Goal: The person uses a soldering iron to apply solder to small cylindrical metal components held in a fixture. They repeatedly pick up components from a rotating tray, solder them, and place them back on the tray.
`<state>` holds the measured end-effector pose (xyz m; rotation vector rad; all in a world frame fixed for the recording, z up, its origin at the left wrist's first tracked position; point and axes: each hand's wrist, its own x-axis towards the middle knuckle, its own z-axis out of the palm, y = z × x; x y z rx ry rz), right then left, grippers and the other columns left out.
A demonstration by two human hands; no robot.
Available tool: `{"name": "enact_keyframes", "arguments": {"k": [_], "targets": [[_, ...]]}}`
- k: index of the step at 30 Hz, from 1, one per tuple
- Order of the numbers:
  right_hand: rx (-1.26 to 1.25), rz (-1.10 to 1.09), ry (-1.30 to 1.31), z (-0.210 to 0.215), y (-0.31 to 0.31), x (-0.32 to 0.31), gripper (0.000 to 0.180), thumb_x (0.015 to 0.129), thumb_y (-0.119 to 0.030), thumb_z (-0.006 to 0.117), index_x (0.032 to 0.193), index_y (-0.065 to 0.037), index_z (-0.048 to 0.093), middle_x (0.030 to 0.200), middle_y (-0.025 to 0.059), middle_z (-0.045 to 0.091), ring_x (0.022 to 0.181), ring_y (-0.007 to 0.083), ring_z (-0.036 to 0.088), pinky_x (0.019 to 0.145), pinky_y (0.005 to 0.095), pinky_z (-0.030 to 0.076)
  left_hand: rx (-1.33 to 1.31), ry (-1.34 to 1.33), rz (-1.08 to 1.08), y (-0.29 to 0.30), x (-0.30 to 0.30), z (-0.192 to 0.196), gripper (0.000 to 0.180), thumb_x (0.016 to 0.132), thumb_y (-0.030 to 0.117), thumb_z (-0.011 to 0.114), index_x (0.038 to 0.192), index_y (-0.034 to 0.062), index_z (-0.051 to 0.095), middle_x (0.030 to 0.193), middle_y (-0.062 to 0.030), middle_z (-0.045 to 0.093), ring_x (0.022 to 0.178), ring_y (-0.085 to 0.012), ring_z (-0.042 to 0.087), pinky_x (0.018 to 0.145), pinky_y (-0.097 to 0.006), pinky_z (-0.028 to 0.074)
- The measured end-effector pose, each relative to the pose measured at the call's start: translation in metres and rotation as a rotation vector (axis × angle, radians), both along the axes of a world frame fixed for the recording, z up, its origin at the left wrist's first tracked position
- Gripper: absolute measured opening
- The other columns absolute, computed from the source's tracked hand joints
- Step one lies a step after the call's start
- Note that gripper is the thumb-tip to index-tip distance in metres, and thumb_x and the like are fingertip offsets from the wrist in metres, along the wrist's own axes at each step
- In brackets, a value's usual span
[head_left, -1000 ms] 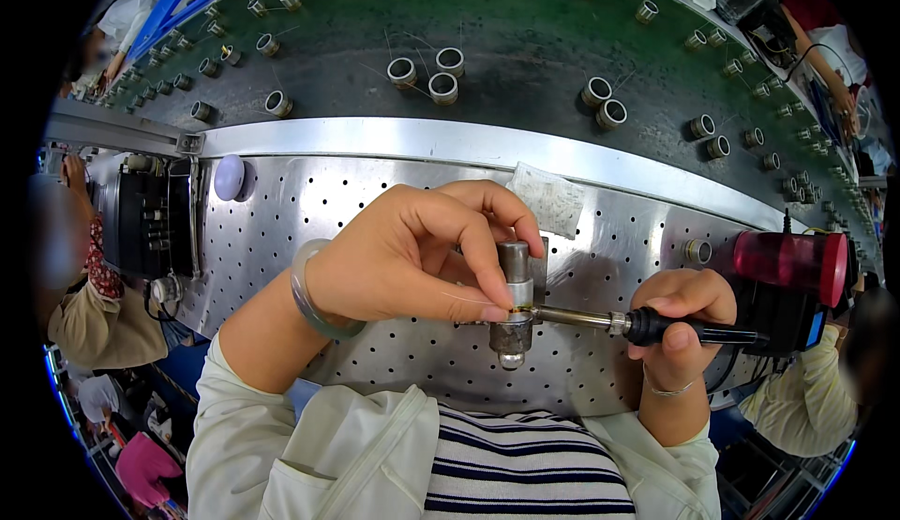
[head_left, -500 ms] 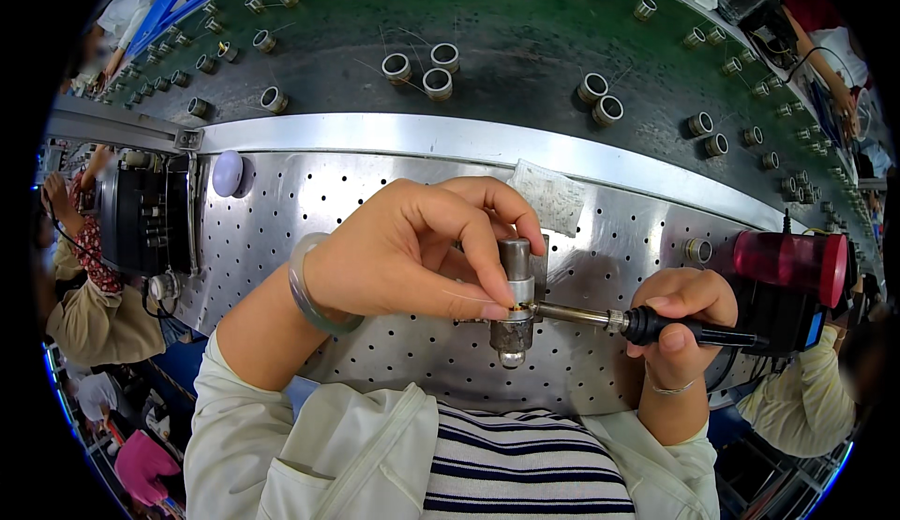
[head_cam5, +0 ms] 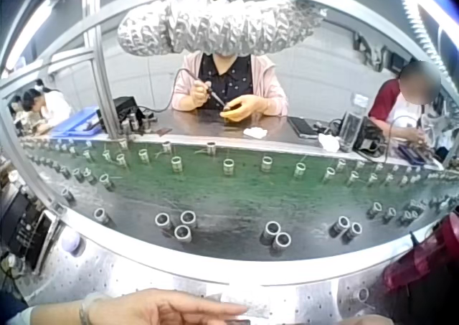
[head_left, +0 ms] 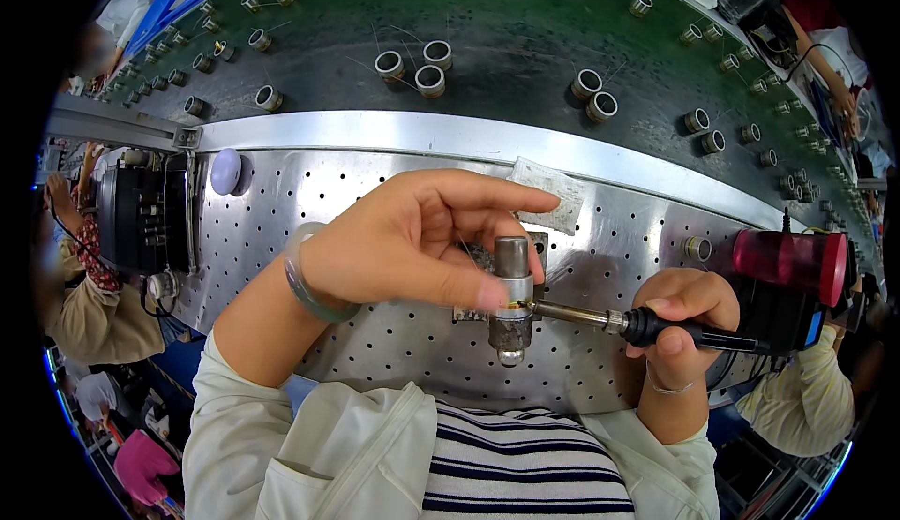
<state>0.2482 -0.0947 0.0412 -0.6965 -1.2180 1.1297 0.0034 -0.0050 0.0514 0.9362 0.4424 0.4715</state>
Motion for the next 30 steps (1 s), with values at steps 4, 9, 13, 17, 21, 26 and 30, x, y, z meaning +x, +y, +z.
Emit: {"name": "enact_keyframes", "arguments": {"k": [4, 9, 13, 17, 21, 26, 30], "targets": [[0.023, -0.019, -0.015, 0.000, 0.001, 0.000, 0.018, 0.075, -0.005, 0.069, 0.081, 0.005, 0.054, 0.063, 0.0132, 0.059, 0.046, 0.0164, 0.057, 0.043, 0.0235, 0.045, -0.006, 0.071, -0.015, 0.000, -0.001, 0.005, 0.073, 0.067, -0.005, 0.073, 0.132, -0.0056, 0.039, 0.100, -0.0183, 0.061, 0.084, -0.0121, 0.060, 0.067, -0.018, 0.050], [-0.080, -0.073, 0.081, 0.001, 0.000, 0.005, 0.018, 0.078, -0.008, 0.066, 0.081, 0.003, 0.053, 0.065, 0.0125, 0.059, 0.045, 0.0134, 0.056, 0.043, 0.0210, 0.044, -0.020, 0.009, -0.020, 0.002, -0.005, -0.006, 0.078, 0.067, -0.003, 0.074, 0.134, -0.0050, 0.036, 0.100, -0.0188, 0.061, 0.087, -0.0129, 0.060, 0.067, -0.017, 0.050], [-0.044, -0.109, -0.033, 0.001, 0.002, -0.001, 0.026, 0.083, -0.022, 0.062, 0.079, -0.001, 0.048, 0.055, 0.0066, 0.050, 0.038, 0.0082, 0.047, 0.035, 0.0173, 0.034, -0.080, -0.035, -0.049, 0.006, -0.005, -0.006, 0.079, 0.067, -0.003, 0.074, 0.135, -0.0052, 0.034, 0.099, -0.0193, 0.061, 0.087, -0.0139, 0.060, 0.069, -0.018, 0.050], [-0.089, -0.046, 0.072, 0.000, -0.001, 0.000, 0.022, 0.079, -0.014, 0.067, 0.082, 0.002, 0.053, 0.063, 0.0104, 0.057, 0.044, 0.0125, 0.054, 0.042, 0.0206, 0.043, -0.065, 0.007, -0.071, 0.005, -0.006, -0.010, 0.078, 0.067, -0.003, 0.074, 0.134, -0.0058, 0.035, 0.099, -0.0191, 0.062, 0.087, -0.0148, 0.061, 0.070, -0.019, 0.051], [-0.126, -0.026, 0.083, 0.000, -0.004, 0.000, 0.021, 0.076, -0.009, 0.071, 0.083, 0.003, 0.055, 0.067, 0.0119, 0.060, 0.048, 0.0147, 0.057, 0.045, 0.0221, 0.046, -0.065, 0.036, -0.044, 0.001, -0.004, -0.009, 0.075, 0.067, -0.005, 0.073, 0.133, -0.0064, 0.036, 0.099, -0.0188, 0.062, 0.086, -0.0154, 0.063, 0.070, -0.019, 0.052], [-0.158, -0.074, 0.051, 0.000, -0.005, -0.002, 0.022, 0.075, -0.010, 0.072, 0.082, 0.003, 0.055, 0.067, 0.0113, 0.059, 0.048, 0.0142, 0.056, 0.046, 0.0218, 0.046, -0.086, 0.013, -0.034, 0.000, -0.007, -0.012, 0.076, 0.068, -0.006, 0.072, 0.134, -0.0063, 0.034, 0.100, -0.0199, 0.062, 0.086, -0.0157, 0.063, 0.071, -0.020, 0.052], [-0.158, -0.054, 0.075, -0.003, -0.005, -0.002, 0.022, 0.075, -0.010, 0.072, 0.082, 0.003, 0.055, 0.067, 0.0110, 0.059, 0.048, 0.0142, 0.056, 0.046, 0.0220, 0.046, -0.122, -0.038, -0.046, 0.000, -0.007, -0.011, 0.077, 0.068, -0.006, 0.072, 0.135, -0.0057, 0.033, 0.102, -0.0213, 0.061, 0.085, -0.0153, 0.063, 0.072, -0.020, 0.052]]}}
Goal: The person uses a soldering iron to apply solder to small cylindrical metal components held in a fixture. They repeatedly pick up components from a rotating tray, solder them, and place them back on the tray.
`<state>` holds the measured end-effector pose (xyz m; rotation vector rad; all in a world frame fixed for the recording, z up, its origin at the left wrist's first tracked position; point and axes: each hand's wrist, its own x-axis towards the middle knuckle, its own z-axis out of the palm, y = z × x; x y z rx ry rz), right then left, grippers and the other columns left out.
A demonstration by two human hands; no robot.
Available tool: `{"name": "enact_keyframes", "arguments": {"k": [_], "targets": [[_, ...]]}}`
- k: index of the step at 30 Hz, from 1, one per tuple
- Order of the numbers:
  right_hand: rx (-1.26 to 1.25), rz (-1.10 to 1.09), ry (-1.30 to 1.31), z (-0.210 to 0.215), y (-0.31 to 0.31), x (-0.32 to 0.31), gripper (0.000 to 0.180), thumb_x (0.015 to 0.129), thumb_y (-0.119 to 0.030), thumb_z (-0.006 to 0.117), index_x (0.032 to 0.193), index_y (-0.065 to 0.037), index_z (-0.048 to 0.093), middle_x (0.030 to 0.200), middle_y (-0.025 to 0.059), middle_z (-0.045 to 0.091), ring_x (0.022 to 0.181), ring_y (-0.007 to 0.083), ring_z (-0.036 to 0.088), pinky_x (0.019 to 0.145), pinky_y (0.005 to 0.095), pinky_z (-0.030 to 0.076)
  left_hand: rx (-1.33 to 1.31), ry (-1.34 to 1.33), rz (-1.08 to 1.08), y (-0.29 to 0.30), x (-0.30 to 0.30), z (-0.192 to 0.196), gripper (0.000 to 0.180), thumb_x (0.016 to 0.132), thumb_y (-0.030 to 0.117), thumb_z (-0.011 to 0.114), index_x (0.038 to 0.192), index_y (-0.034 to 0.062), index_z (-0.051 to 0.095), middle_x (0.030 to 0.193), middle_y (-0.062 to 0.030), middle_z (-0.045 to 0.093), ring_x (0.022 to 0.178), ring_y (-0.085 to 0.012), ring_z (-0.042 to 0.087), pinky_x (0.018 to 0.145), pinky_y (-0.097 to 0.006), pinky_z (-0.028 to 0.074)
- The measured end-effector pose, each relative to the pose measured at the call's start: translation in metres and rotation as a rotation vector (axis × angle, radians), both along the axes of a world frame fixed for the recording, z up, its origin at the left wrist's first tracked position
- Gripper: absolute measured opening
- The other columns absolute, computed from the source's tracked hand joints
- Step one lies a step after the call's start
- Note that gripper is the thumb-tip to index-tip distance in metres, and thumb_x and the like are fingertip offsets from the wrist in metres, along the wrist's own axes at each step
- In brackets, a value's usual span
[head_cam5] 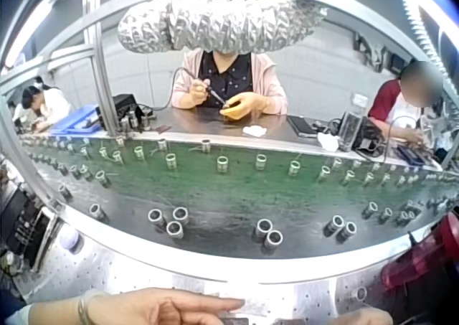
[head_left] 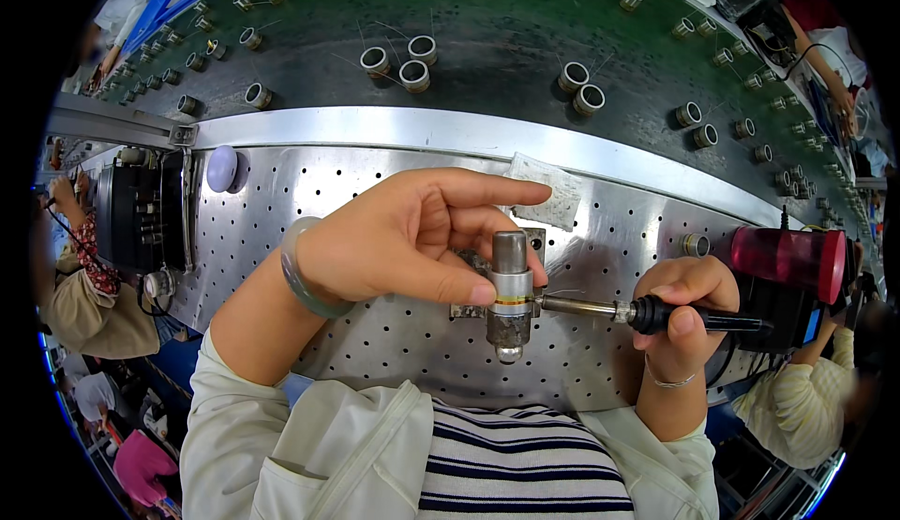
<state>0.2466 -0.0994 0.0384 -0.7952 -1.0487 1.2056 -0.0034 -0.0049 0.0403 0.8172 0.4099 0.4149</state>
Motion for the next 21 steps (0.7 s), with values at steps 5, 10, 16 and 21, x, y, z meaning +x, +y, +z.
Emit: {"name": "enact_keyframes", "arguments": {"k": [5, 10, 16, 21], "targets": [[0.039, 0.029, 0.009, -0.0031, 0.0015, -0.0011, 0.022, 0.074, -0.008, 0.072, 0.083, 0.003, 0.055, 0.067, 0.0114, 0.059, 0.048, 0.0147, 0.056, 0.045, 0.0221, 0.045, 0.023, 0.050, 0.001, -0.0003, 0.0002, -0.0002, 0.077, 0.069, -0.006, 0.071, 0.135, -0.0051, 0.033, 0.100, -0.0211, 0.062, 0.084, -0.0145, 0.063, 0.072, -0.019, 0.051], [0.084, 0.059, -0.005, -0.0042, 0.0043, -0.0024, 0.023, 0.074, -0.008, 0.072, 0.084, 0.004, 0.056, 0.065, 0.0120, 0.059, 0.048, 0.0157, 0.057, 0.045, 0.0230, 0.045, 0.020, 0.062, 0.019, -0.0011, 0.0000, -0.0012, 0.077, 0.068, -0.006, 0.072, 0.134, -0.0049, 0.034, 0.099, -0.0203, 0.063, 0.083, -0.0139, 0.064, 0.070, -0.018, 0.051], [0.158, 0.074, -0.037, -0.0032, 0.0066, -0.0024, 0.022, 0.074, -0.006, 0.071, 0.085, 0.005, 0.055, 0.063, 0.0126, 0.059, 0.047, 0.0171, 0.058, 0.043, 0.0241, 0.046, -0.001, 0.067, 0.031, -0.0014, 0.0006, 0.0027, 0.077, 0.068, -0.006, 0.073, 0.134, -0.0050, 0.034, 0.098, -0.0205, 0.063, 0.082, -0.0138, 0.064, 0.070, -0.018, 0.051], [0.178, 0.073, -0.039, -0.0019, 0.0071, -0.0017, 0.023, 0.074, -0.006, 0.071, 0.085, 0.005, 0.054, 0.063, 0.0132, 0.059, 0.047, 0.0177, 0.059, 0.043, 0.0251, 0.047, 0.004, 0.068, 0.033, -0.0009, 0.0008, 0.0036, 0.076, 0.068, -0.006, 0.073, 0.134, -0.0057, 0.034, 0.098, -0.0210, 0.063, 0.082, -0.0145, 0.064, 0.070, -0.018, 0.052]]}}
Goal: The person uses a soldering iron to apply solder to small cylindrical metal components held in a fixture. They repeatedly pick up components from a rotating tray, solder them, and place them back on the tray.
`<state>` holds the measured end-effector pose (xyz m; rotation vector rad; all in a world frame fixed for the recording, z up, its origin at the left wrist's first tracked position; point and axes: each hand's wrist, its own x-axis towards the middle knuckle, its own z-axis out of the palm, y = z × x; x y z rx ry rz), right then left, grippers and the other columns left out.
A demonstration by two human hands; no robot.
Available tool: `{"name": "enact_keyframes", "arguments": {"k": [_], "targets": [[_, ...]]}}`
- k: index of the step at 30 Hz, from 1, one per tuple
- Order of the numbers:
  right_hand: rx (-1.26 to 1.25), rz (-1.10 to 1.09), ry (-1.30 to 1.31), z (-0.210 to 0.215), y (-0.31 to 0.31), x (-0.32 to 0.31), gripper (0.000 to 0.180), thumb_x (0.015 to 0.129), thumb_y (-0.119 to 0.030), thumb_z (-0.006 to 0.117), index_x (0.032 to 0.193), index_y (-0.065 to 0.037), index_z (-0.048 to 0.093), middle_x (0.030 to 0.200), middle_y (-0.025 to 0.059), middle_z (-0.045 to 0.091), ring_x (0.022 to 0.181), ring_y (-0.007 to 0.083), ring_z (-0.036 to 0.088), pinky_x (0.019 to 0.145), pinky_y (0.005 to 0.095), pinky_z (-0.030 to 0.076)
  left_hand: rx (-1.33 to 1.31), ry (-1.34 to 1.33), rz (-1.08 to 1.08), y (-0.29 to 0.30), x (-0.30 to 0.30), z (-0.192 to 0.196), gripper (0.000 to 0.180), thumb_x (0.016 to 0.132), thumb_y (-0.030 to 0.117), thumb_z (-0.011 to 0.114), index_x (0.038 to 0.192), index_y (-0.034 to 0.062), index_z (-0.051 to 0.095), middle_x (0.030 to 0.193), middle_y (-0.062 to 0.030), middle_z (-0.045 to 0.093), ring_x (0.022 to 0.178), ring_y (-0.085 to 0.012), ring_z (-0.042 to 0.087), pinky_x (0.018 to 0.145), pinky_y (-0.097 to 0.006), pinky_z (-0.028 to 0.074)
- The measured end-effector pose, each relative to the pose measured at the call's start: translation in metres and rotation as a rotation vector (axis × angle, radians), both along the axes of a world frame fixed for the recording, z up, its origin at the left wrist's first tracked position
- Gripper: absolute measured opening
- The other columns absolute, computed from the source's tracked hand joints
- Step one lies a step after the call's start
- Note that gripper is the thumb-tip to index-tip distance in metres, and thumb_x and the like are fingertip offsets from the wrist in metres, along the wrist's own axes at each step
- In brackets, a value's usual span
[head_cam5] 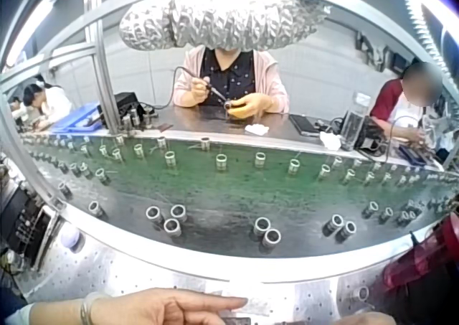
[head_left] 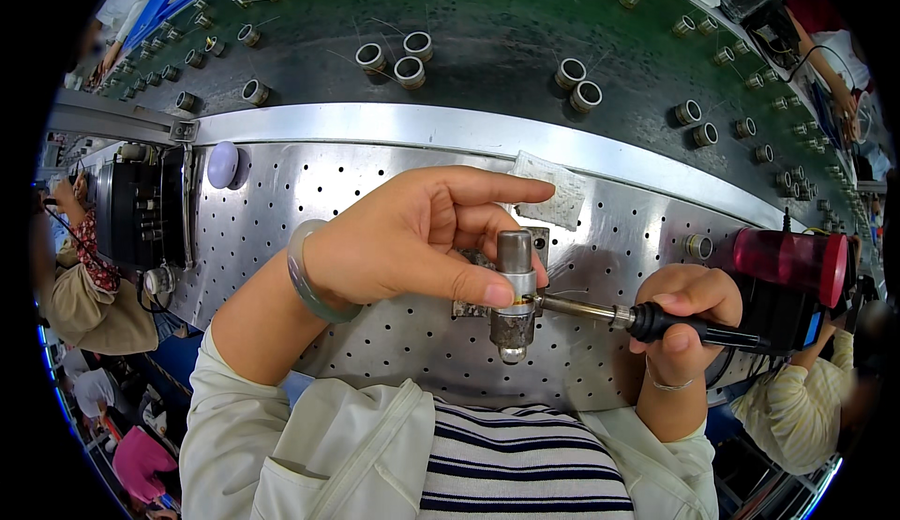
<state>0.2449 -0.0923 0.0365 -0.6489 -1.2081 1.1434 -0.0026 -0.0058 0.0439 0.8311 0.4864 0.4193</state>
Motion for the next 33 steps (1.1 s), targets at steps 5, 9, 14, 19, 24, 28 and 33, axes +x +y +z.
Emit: {"name": "enact_keyframes", "arguments": {"k": [5, 9, 14, 19, 24, 28, 33], "targets": [[0.032, 0.003, -0.006, 0.001, 0.002, -0.001, 0.023, 0.074, -0.006, 0.071, 0.086, 0.005, 0.054, 0.064, 0.0134, 0.059, 0.047, 0.0180, 0.059, 0.044, 0.0257, 0.048, -0.006, 0.000, 0.005, 0.000, 0.000, 0.000, 0.076, 0.068, -0.006, 0.072, 0.134, -0.0062, 0.034, 0.098, -0.0213, 0.063, 0.082, -0.0148, 0.064, 0.070, -0.018, 0.052], [0.059, 0.020, -0.036, 0.000, 0.002, -0.001, 0.023, 0.074, -0.006, 0.071, 0.086, 0.005, 0.054, 0.064, 0.0135, 0.059, 0.047, 0.0182, 0.059, 0.044, 0.0257, 0.048, -0.006, -0.008, -0.001, 0.001, -0.002, 0.000, 0.076, 0.068, -0.006, 0.072, 0.134, -0.0061, 0.034, 0.097, -0.0213, 0.063, 0.081, -0.0149, 0.064, 0.070, -0.019, 0.052], [0.071, 0.012, -0.066, 0.000, 0.002, -0.001, 0.023, 0.074, -0.005, 0.070, 0.086, 0.005, 0.054, 0.063, 0.0132, 0.059, 0.047, 0.0183, 0.059, 0.044, 0.0258, 0.048, 0.004, -0.003, 0.006, -0.001, -0.002, -0.001, 0.076, 0.068, -0.006, 0.072, 0.134, -0.0057, 0.034, 0.098, -0.0212, 0.063, 0.083, -0.0155, 0.064, 0.070, -0.019, 0.052], [0.043, -0.006, -0.046, 0.002, 0.001, -0.002, 0.022, 0.075, -0.006, 0.070, 0.085, 0.005, 0.054, 0.063, 0.0131, 0.059, 0.047, 0.0174, 0.059, 0.043, 0.0247, 0.047, 0.010, 0.065, 0.020, -0.003, 0.000, 0.010, 0.075, 0.069, -0.005, 0.071, 0.134, -0.0043, 0.034, 0.098, -0.0187, 0.063, 0.085, -0.0149, 0.063, 0.071, -0.019, 0.052], [-0.020, -0.036, 0.019, 0.003, 0.000, 0.001, 0.021, 0.075, -0.007, 0.070, 0.084, 0.004, 0.055, 0.064, 0.0131, 0.059, 0.046, 0.0165, 0.057, 0.043, 0.0236, 0.045, -0.033, 0.073, 0.061, -0.011, 0.003, 0.013, 0.074, 0.069, -0.004, 0.069, 0.135, -0.0035, 0.035, 0.096, -0.0149, 0.062, 0.084, -0.0123, 0.060, 0.070, -0.018, 0.049], [-0.046, 0.000, 0.005, 0.003, 0.000, 0.001, 0.021, 0.075, -0.007, 0.070, 0.085, 0.004, 0.055, 0.064, 0.0131, 0.059, 0.046, 0.0166, 0.057, 0.044, 0.0240, 0.046, -0.023, 0.081, 0.069, -0.011, 0.003, 0.012, 0.074, 0.069, -0.004, 0.067, 0.135, -0.0036, 0.034, 0.096, -0.0142, 0.062, 0.085, -0.0119, 0.059, 0.071, -0.018, 0.048], [-0.042, 0.014, -0.007, 0.001, 0.001, -0.001, 0.021, 0.075, -0.007, 0.070, 0.085, 0.004, 0.055, 0.064, 0.0129, 0.059, 0.047, 0.0167, 0.057, 0.044, 0.0243, 0.045, -0.040, 0.066, 0.071, -0.011, 0.003, 0.011, 0.074, 0.069, -0.004, 0.067, 0.135, -0.0043, 0.033, 0.096, -0.0146, 0.062, 0.083, -0.0114, 0.059, 0.071, -0.018, 0.048]]}}
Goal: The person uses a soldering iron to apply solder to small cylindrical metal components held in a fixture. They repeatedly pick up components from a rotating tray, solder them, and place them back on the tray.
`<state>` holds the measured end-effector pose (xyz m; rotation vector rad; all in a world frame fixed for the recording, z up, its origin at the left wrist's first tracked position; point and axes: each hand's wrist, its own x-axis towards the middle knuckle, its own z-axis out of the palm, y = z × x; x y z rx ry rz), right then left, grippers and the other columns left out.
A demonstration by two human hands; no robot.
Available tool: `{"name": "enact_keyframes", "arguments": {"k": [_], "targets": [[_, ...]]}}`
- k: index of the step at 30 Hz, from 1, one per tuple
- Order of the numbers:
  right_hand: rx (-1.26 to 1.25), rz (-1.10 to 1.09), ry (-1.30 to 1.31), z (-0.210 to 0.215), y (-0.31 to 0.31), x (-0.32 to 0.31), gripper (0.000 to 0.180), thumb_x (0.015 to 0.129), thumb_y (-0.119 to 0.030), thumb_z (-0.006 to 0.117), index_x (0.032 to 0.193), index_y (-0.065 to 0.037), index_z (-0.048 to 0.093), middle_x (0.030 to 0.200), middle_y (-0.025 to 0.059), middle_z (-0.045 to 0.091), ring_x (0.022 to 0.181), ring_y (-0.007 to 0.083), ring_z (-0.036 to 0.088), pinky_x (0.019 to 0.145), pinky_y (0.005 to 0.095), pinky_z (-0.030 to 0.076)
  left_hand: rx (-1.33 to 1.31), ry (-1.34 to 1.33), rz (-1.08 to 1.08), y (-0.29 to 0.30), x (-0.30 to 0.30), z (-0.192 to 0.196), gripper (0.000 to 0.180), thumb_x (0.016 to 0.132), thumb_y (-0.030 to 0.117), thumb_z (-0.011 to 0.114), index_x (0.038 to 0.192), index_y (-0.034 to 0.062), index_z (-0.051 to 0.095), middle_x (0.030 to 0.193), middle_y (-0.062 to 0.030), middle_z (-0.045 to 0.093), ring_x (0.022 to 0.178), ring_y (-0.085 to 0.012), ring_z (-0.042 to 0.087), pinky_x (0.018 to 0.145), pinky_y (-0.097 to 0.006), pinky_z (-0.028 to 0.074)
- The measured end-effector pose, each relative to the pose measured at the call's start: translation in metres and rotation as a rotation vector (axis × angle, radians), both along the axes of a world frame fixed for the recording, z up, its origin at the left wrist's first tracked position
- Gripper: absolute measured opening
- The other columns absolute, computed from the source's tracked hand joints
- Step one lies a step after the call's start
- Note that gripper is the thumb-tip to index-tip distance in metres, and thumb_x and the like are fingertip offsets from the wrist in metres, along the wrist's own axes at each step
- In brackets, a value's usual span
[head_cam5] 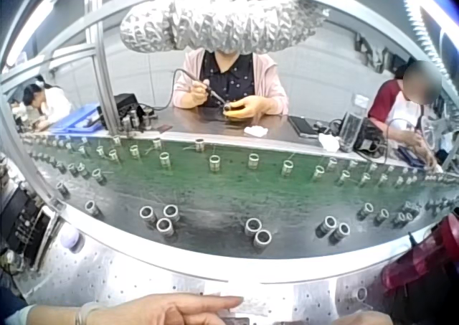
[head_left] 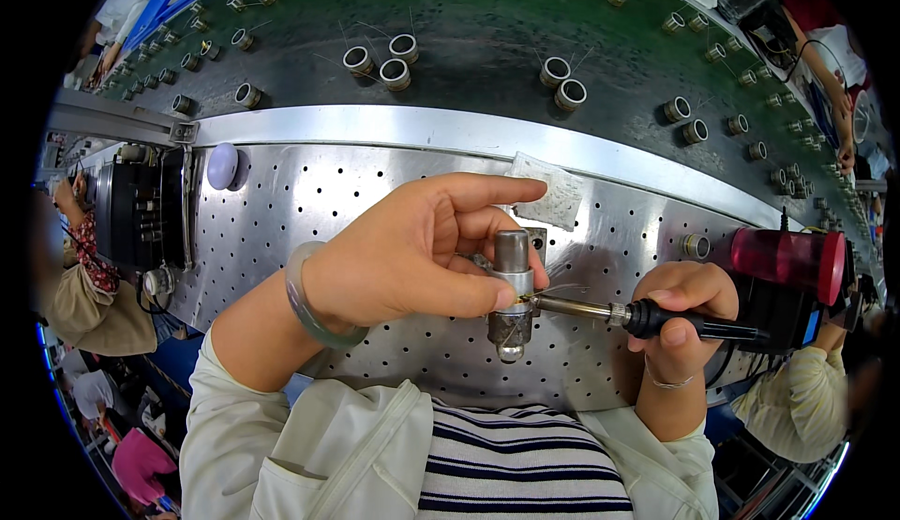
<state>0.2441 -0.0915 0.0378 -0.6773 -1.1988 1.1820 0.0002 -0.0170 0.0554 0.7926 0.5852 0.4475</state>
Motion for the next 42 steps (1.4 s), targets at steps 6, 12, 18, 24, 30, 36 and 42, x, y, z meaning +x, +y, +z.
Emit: {"name": "enact_keyframes", "arguments": {"k": [6, 12, 18, 24, 30, 36, 42], "targets": [[-0.031, -0.094, -0.015, 0.010, -0.001, -0.004, 0.021, 0.077, -0.010, 0.069, 0.081, 0.003, 0.054, 0.062, 0.0120, 0.058, 0.044, 0.0145, 0.055, 0.044, 0.0230, 0.043, 0.007, -0.066, -0.061, 0.008, -0.008, 0.009, 0.077, 0.068, -0.005, 0.068, 0.136, -0.0041, 0.032, 0.098, -0.0179, 0.062, 0.083, -0.0115, 0.060, 0.070, -0.018, 0.048], [-0.078, -0.230, 0.069, 0.055, -0.007, -0.025, 0.026, 0.081, -0.019, 0.066, 0.079, 0.000, 0.048, 0.060, 0.0116, 0.055, 0.041, 0.0110, 0.051, 0.041, 0.0196, 0.040, 0.042, -0.158, -0.002, 0.017, -0.038, 0.040, 0.071, 0.072, -0.006, 0.067, 0.136, 0.0009, 0.036, 0.104, -0.0170, 0.063, 0.097, -0.0163, 0.059, 0.083, -0.025, 0.047], [-0.081, -0.218, 0.090, 0.105, -0.017, -0.035, 0.026, 0.081, -0.019, 0.066, 0.080, 0.001, 0.049, 0.063, 0.0142, 0.058, 0.042, 0.0117, 0.052, 0.040, 0.0195, 0.042, 1.054, 0.692, 0.703, 0.102, -0.113, 0.089, 0.044, 0.073, 0.001, 0.070, 0.115, 0.0033, 0.059, 0.099, -0.0069, 0.063, 0.087, -0.0117, 0.057, 0.077, -0.024, 0.049], [-0.123, -0.177, 0.110, 0.125, -0.021, -0.039, 0.027, 0.079, -0.019, 0.069, 0.080, 0.001, 0.050, 0.065, 0.0151, 0.059, 0.042, 0.0137, 0.053, 0.039, 0.0206, 0.043, 1.233, 1.451, 0.633, 0.166, -0.198, 0.090, 0.030, 0.069, 0.010, 0.073, 0.096, 0.0024, 0.065, 0.085, -0.0085, 0.064, 0.075, -0.0185, 0.059, 0.070, -0.028, 0.049], [-0.146, -0.192, 0.112, 0.128, -0.012, -0.020, 0.027, 0.079, -0.018, 0.069, 0.079, 0.001, 0.050, 0.065, 0.0148, 0.059, 0.045, 0.0144, 0.056, 0.040, 0.0209, 0.044, 1.448, 0.962, 0.644, 0.131, -0.142, 0.110, 0.022, 0.073, 0.001, 0.063, 0.094, 0.0054, 0.067, 0.101, -0.0096, 0.058, 0.093, -0.0209, 0.057, 0.074, -0.028, 0.049], [-0.159, -0.178, 0.136, 0.126, -0.014, -0.016, 0.026, 0.079, -0.017, 0.069, 0.080, 0.002, 0.051, 0.063, 0.0128, 0.058, 0.045, 0.0141, 0.056, 0.041, 0.0210, 0.045, 1.755, 1.048, 0.447, 0.105, -0.106, 0.116, 0.024, 0.069, -0.004, 0.060, 0.089, 0.0080, 0.067, 0.098, -0.0055, 0.058, 0.093, -0.0212, 0.054, 0.070, -0.027, 0.046], [-0.153, -0.197, 0.139, 0.138, -0.019, -0.011, 0.026, 0.079, -0.017, 0.069, 0.078, 0.001, 0.052, 0.062, 0.0121, 0.057, 0.044, 0.0137, 0.055, 0.040, 0.0203, 0.044, 1.412, 1.036, 0.579, 0.087, -0.105, 0.109, 0.029, 0.069, -0.005, 0.059, 0.094, 0.0074, 0.066, 0.097, -0.0055, 0.056, 0.091, -0.0201, 0.054, 0.068, -0.027, 0.047]]}}
